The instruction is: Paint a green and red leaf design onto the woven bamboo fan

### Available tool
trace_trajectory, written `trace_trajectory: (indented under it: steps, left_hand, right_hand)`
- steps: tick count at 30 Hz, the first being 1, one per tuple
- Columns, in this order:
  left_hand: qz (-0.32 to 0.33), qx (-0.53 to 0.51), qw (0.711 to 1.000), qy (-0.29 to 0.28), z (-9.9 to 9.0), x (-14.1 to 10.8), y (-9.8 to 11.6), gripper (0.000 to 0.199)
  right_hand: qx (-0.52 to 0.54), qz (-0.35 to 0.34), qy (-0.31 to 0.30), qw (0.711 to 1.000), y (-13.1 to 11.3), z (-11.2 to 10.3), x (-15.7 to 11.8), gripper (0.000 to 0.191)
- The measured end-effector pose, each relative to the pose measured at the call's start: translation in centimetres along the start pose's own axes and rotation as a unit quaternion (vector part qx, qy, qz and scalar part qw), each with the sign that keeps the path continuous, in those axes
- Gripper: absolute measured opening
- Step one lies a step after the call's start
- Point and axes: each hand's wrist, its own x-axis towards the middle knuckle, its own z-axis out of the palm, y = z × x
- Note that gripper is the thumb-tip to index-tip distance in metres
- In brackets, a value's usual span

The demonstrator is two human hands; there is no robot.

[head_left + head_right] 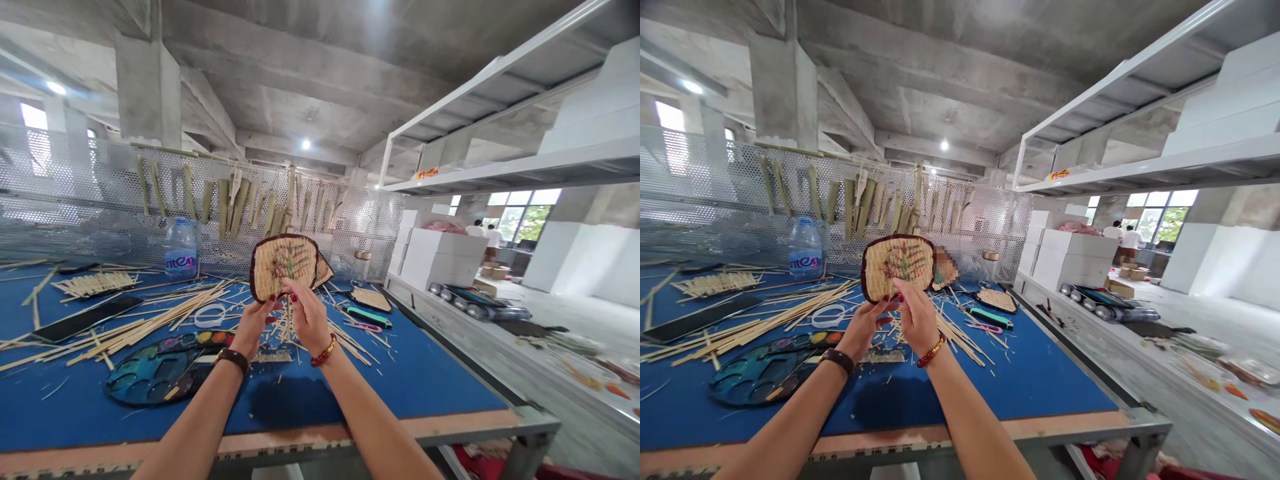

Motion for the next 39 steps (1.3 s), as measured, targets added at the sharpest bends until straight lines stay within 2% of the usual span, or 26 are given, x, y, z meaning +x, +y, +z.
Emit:
trace_trajectory:
  steps: [5,10,15,20,25,29,33,39]
  left_hand:
    - [0.003,0.003,1.000,0.006,0.08,-0.07,0.14,0.052]
    - [0.000,0.007,1.000,-0.007,0.07,-0.04,0.15,0.052]
    - [0.005,0.009,1.000,-0.001,-0.06,0.10,0.01,0.054]
    - [0.002,0.011,1.000,-0.005,0.08,-0.03,0.18,0.053]
    - [0.002,0.009,1.000,0.000,0.12,-0.08,0.25,0.052]
    - [-0.002,0.011,1.000,-0.006,0.15,-0.06,0.23,0.052]
    - [0.001,0.011,1.000,0.000,0.06,-0.04,0.20,0.050]
    - [-0.002,0.012,1.000,-0.006,-0.13,0.05,0.04,0.050]
  right_hand:
    - [-0.008,0.007,-0.027,1.000,-0.13,-0.01,0.01,0.040]
    - [-0.012,0.001,-0.002,1.000,-0.26,-0.16,0.15,0.042]
    - [-0.020,-0.009,-0.036,0.999,-0.23,-0.08,0.13,0.041]
    - [-0.021,-0.005,-0.010,1.000,-0.48,-0.15,0.16,0.044]
    - [-0.017,-0.019,-0.028,0.999,-0.55,-0.23,0.14,0.042]
    - [-0.013,-0.001,0.000,1.000,-0.55,-0.26,0.15,0.042]
    - [-0.011,-0.004,-0.028,1.000,-0.59,-0.21,0.06,0.040]
    - [-0.017,0.010,-0.013,1.000,-0.43,-0.01,-0.12,0.041]
